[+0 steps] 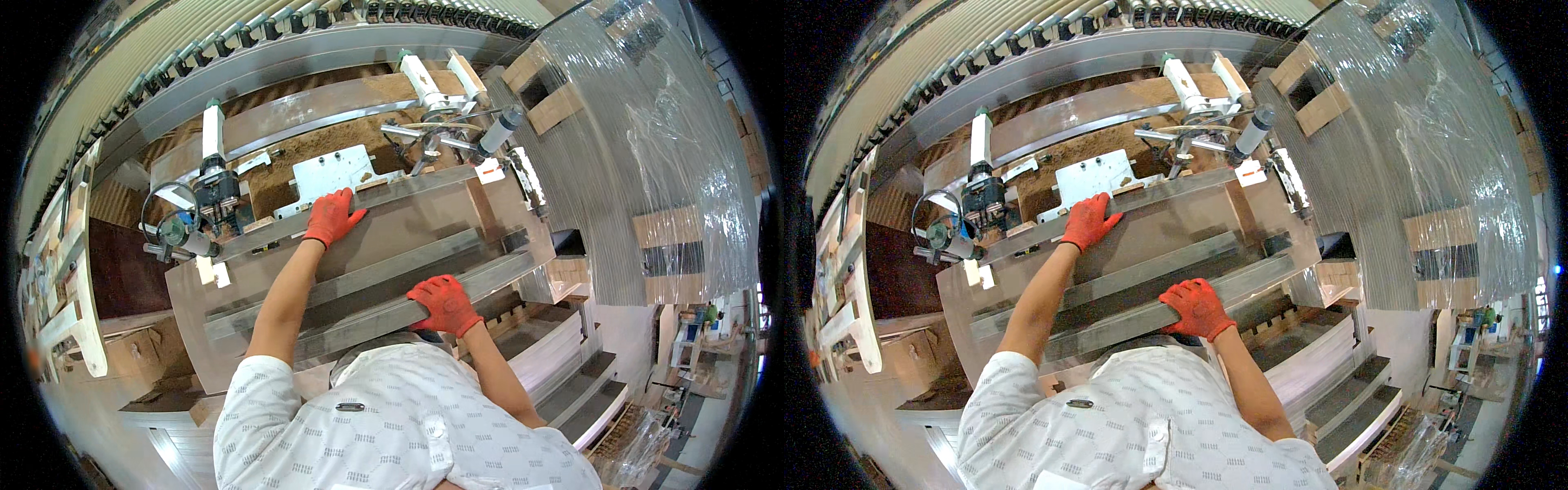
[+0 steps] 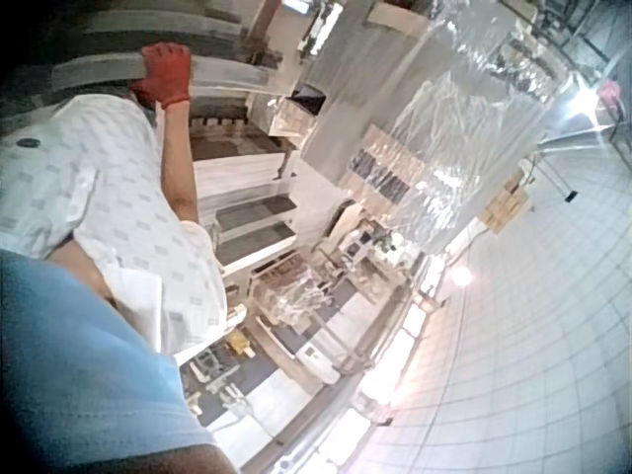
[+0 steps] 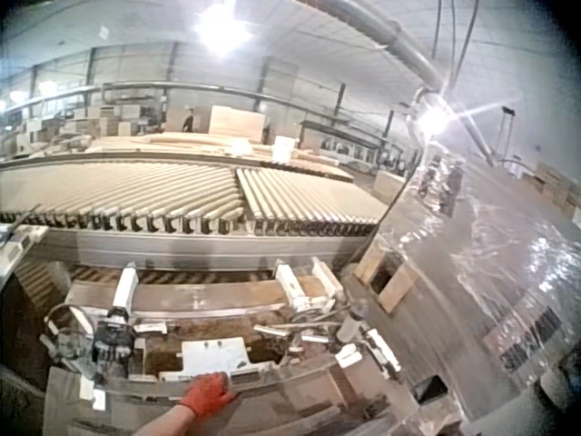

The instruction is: The person picks up long wooden boards and feeds them individually into a woodworking machine.

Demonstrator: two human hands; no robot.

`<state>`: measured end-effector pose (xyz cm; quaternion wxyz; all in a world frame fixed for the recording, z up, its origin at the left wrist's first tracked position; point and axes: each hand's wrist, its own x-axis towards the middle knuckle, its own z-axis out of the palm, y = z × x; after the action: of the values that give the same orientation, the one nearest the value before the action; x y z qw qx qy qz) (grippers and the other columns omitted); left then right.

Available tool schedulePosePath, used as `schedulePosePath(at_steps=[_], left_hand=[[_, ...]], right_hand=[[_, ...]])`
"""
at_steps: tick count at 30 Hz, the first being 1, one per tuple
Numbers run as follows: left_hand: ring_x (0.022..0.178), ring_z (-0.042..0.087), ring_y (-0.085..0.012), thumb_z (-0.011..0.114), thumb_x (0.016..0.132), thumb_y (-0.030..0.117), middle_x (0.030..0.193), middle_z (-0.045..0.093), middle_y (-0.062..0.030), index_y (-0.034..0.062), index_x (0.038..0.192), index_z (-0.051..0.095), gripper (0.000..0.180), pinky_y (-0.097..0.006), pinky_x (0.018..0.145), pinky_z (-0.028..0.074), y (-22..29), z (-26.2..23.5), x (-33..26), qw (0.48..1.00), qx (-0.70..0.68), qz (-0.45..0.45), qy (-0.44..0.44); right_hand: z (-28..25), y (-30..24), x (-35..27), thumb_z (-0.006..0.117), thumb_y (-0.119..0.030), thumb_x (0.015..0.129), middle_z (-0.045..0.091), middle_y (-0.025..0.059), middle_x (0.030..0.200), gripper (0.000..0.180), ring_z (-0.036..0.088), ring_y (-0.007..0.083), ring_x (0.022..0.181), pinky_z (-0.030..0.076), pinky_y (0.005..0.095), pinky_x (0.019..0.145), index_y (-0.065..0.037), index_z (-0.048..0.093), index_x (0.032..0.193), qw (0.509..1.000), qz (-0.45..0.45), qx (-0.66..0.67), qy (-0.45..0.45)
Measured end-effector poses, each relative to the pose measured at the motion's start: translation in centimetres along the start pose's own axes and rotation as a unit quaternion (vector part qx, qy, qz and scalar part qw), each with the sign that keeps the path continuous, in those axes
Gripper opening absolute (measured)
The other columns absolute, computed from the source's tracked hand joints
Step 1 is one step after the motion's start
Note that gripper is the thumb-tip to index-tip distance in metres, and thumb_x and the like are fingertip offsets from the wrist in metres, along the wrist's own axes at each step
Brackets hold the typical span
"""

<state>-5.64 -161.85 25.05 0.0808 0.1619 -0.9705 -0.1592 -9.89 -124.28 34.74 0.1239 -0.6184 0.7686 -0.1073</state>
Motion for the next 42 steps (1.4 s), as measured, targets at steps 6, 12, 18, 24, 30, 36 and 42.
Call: schedulePosePath(at_steps=[6,12,18,24,30,36,42], left_hand=[[0.094,0.075,-0.0394,0.073,0.098,0.059,0.103,0.075,-0.0181,0.0047,0.112,0.065,0.057,-0.051,0.083,0.059,0.0,0.4,0.2,1.000,0.007,-0.015,0.002],[0.096,0.074,-0.0394,0.072,0.098,0.060,0.103,0.075,-0.0182,0.0054,0.113,0.065,0.057,-0.052,0.085,0.058,0.1,0.7,0.0,1.000,0.009,-0.019,0.000],[0.093,0.074,-0.0400,0.071,0.099,0.061,0.103,0.075,-0.0188,0.0055,0.114,0.065,0.057,-0.052,0.082,0.058,-0.2,1.0,0.1,1.000,0.013,-0.007,0.016],[0.091,0.074,-0.0405,0.071,0.098,0.062,0.100,0.075,-0.0196,0.0056,0.110,0.066,0.058,-0.052,0.080,0.058,0.1,0.6,0.7,1.000,0.019,-0.008,0.022],[0.091,0.075,-0.0397,0.074,0.095,0.061,0.098,0.076,-0.0197,0.0048,0.103,0.068,0.057,-0.052,0.080,0.058,-0.9,1.1,0.4,0.999,-0.005,-0.008,0.051],[0.092,0.075,-0.0426,0.074,0.094,0.063,0.098,0.076,-0.0209,0.0045,0.101,0.070,0.059,-0.054,0.083,0.059,-0.7,0.7,0.1,0.997,-0.037,-0.008,0.066],[0.096,0.076,-0.0387,0.070,0.094,0.068,0.102,0.078,-0.0167,0.0069,0.109,0.070,0.063,-0.052,0.087,0.058,-1.4,0.5,0.7,0.999,0.004,-0.031,0.034]], right_hand=[[0.2,-0.2,0.3,0.095,-0.050,0.068,0.075,-0.0036,0.121,0.062,0.069,0.0233,0.118,0.049,0.0476,0.109,-0.024,0.075,0.120,1.000,0.012,0.012,0.025],[0.4,-0.3,0.4,0.095,-0.049,0.067,0.075,-0.0036,0.123,0.063,0.068,0.0233,0.120,0.049,0.0472,0.109,-0.025,0.075,0.122,1.000,0.015,0.009,0.021],[0.5,-0.3,0.2,0.096,-0.050,0.065,0.074,-0.0036,0.124,0.065,0.067,0.0230,0.121,0.049,0.0470,0.109,-0.025,0.074,0.121,1.000,0.013,-0.002,0.028],[0.6,0.1,0.3,0.096,-0.050,0.065,0.075,-0.0025,0.122,0.065,0.068,0.0240,0.120,0.049,0.0471,0.109,-0.023,0.075,0.120,0.999,0.014,0.005,0.031],[0.5,0.4,1.4,0.094,-0.052,0.069,0.075,-0.0004,0.118,0.062,0.068,0.0253,0.117,0.049,0.0485,0.107,-0.022,0.075,0.120,0.999,-0.005,0.006,0.046],[1.4,-0.2,1.2,0.098,-0.048,0.059,0.076,0.0004,0.116,0.067,0.068,0.0277,0.114,0.047,0.0481,0.106,-0.021,0.077,0.116,0.998,0.003,0.013,0.063],[0.6,-0.6,2.3,0.099,-0.042,0.059,0.074,0.0005,0.114,0.065,0.067,0.0278,0.115,0.047,0.0474,0.105,-0.021,0.076,0.116,0.999,0.000,-0.002,0.054]])
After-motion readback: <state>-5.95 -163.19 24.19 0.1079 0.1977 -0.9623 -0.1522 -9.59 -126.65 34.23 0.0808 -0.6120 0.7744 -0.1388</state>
